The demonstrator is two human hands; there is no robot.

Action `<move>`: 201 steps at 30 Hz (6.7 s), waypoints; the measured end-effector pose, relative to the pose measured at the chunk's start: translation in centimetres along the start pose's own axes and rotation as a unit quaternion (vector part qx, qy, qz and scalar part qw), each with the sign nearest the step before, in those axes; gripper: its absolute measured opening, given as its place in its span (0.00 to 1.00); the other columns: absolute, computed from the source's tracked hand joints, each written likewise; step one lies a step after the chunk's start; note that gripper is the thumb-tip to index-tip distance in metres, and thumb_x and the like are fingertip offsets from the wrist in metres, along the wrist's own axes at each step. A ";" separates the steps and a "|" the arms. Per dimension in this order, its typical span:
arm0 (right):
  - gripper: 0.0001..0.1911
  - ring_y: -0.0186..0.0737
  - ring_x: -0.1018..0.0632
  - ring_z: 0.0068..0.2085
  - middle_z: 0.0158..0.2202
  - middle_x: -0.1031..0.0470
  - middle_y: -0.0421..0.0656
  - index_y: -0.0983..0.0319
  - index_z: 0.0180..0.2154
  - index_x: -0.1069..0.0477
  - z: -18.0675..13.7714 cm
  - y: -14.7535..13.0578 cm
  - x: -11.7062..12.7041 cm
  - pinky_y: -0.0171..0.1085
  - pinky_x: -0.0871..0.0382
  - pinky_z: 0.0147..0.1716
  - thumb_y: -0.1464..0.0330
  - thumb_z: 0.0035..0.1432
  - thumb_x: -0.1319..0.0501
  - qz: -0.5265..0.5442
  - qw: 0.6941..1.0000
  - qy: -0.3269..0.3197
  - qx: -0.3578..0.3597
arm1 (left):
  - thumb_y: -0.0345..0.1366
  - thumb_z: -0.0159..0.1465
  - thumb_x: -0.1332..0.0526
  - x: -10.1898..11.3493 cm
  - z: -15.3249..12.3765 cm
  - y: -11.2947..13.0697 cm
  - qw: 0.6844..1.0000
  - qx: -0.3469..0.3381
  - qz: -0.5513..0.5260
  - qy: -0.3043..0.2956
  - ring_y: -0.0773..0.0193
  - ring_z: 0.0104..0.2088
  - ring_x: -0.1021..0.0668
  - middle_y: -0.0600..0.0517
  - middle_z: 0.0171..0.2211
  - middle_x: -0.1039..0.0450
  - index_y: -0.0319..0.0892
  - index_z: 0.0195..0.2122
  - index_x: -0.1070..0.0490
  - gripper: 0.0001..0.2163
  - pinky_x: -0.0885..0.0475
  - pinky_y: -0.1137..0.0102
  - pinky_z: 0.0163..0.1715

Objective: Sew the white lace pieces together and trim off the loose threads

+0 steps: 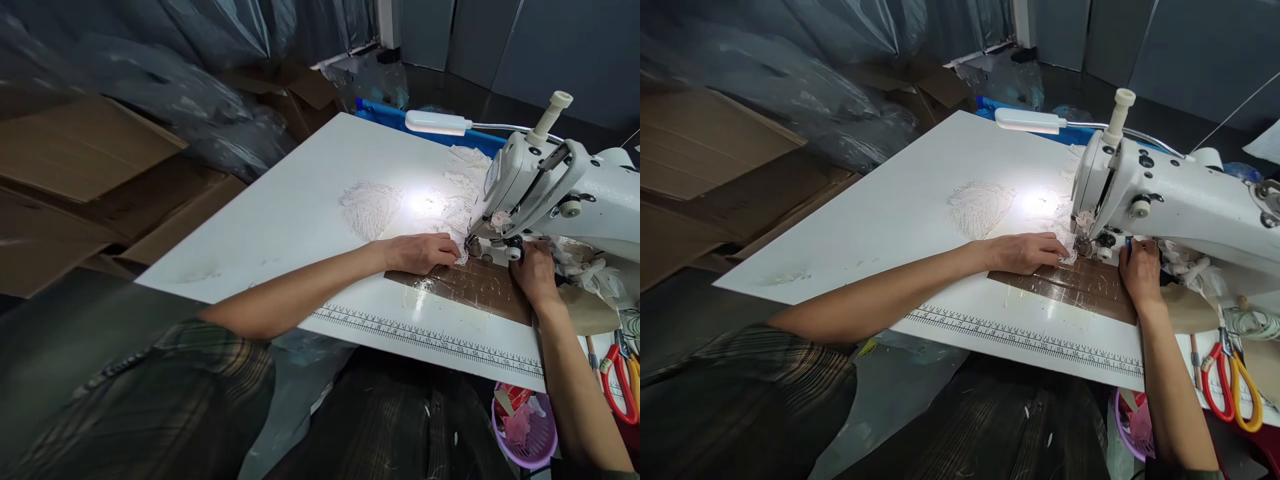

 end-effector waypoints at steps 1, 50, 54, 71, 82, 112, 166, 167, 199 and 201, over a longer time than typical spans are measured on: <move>0.15 0.53 0.27 0.41 0.38 0.27 0.56 0.65 0.37 0.26 0.3 -0.2 0.2 0.47 0.31 0.39 0.65 0.59 0.49 -0.002 1.000 -0.016 -0.003 | 0.18 0.64 0.47 0.0 0.2 -0.2 1.000 -0.002 -0.004 -0.003 0.60 0.46 0.22 0.42 0.48 0.22 0.40 0.39 0.22 0.16 0.25 0.67 0.42; 0.21 0.44 0.26 0.29 0.29 0.23 0.48 0.62 0.39 0.28 -1.9 -8.0 0.9 0.36 0.48 0.26 0.57 0.70 0.54 0.018 0.991 -0.103 0.088 | 0.35 0.64 0.42 -0.1 1.6 -1.6 0.925 0.239 -0.285 0.082 0.65 0.31 0.21 0.49 0.34 0.20 0.34 0.60 0.41 0.24 0.30 0.71 0.30; 0.23 0.44 0.25 0.30 0.31 0.22 0.50 0.62 0.39 0.28 -2.1 -8.3 0.6 0.36 0.48 0.25 0.56 0.71 0.55 0.021 0.992 -0.073 0.105 | 0.30 0.62 0.43 -0.2 1.5 -1.5 0.928 0.243 -0.272 0.082 0.64 0.34 0.20 0.48 0.36 0.20 0.33 0.60 0.41 0.24 0.29 0.71 0.31; 0.22 0.37 0.28 0.27 0.26 0.26 0.44 0.61 0.33 0.25 -5.0 -4.3 4.9 0.35 0.40 0.27 0.62 0.71 0.53 0.107 0.960 -0.018 0.257 | 0.41 0.68 0.39 6.4 0.4 0.0 0.986 0.141 -0.032 0.077 0.62 0.38 0.21 0.47 0.39 0.20 0.40 0.40 0.22 0.11 0.27 0.68 0.37; 0.15 0.50 0.24 0.39 0.32 0.25 0.50 0.59 0.30 0.28 -1.1 -3.4 1.1 0.43 0.30 0.37 0.61 0.63 0.49 0.150 0.981 -0.107 0.064 | 0.30 0.70 0.43 0.6 1.7 0.3 0.996 0.056 0.071 0.007 0.62 0.38 0.22 0.44 0.40 0.23 0.37 0.43 0.23 0.09 0.25 0.68 0.37; 0.15 0.49 0.22 0.41 0.40 0.22 0.50 0.60 0.43 0.24 -3.2 -4.4 0.9 0.47 0.26 0.40 0.64 0.65 0.48 0.243 0.963 -0.044 0.104 | 0.28 0.72 0.50 -1.0 1.4 -0.1 0.981 0.031 0.191 0.030 0.66 0.31 0.26 0.48 0.39 0.20 0.41 0.34 0.24 0.15 0.30 0.67 0.32; 0.18 0.47 0.25 0.41 0.45 0.27 0.51 0.56 0.52 0.26 -4.1 -6.6 2.6 0.47 0.29 0.40 0.64 0.68 0.49 0.106 0.973 -0.086 0.188 | 0.43 0.70 0.46 0.5 0.8 0.8 0.981 0.082 0.171 -0.026 0.57 0.39 0.27 0.45 0.49 0.25 0.40 0.47 0.24 0.16 0.38 0.60 0.43; 0.18 0.47 0.24 0.42 0.44 0.26 0.51 0.57 0.50 0.25 -3.9 -6.1 2.9 0.47 0.28 0.41 0.62 0.68 0.50 0.146 0.968 -0.096 0.180 | 0.44 0.70 0.46 0.5 0.8 0.8 0.981 0.081 0.173 -0.027 0.57 0.39 0.27 0.44 0.49 0.25 0.40 0.48 0.24 0.16 0.38 0.60 0.43; 0.14 0.53 0.26 0.46 0.43 0.24 0.51 0.59 0.42 0.23 -4.3 -1.1 0.5 0.52 0.29 0.42 0.63 0.65 0.46 0.128 0.983 0.053 0.124 | 0.38 0.69 0.44 2.5 2.4 -3.9 0.992 0.112 0.018 -0.050 0.56 0.54 0.24 0.47 0.58 0.27 0.46 0.52 0.24 0.14 0.32 0.57 0.56; 0.15 0.53 0.26 0.44 0.42 0.25 0.52 0.60 0.43 0.24 -4.3 -1.3 0.5 0.52 0.30 0.41 0.64 0.65 0.47 0.125 0.980 0.051 0.145 | 0.35 0.71 0.47 3.0 2.5 -4.5 0.992 0.121 -0.002 -0.022 0.60 0.52 0.22 0.47 0.56 0.24 0.46 0.49 0.22 0.14 0.29 0.61 0.53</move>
Point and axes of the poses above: each hand's wrist, its own z-axis towards the middle knuckle, its own x-axis out of the back of the hand, y = z × x, the point moved 2 cm from there along z, towards the middle knuckle
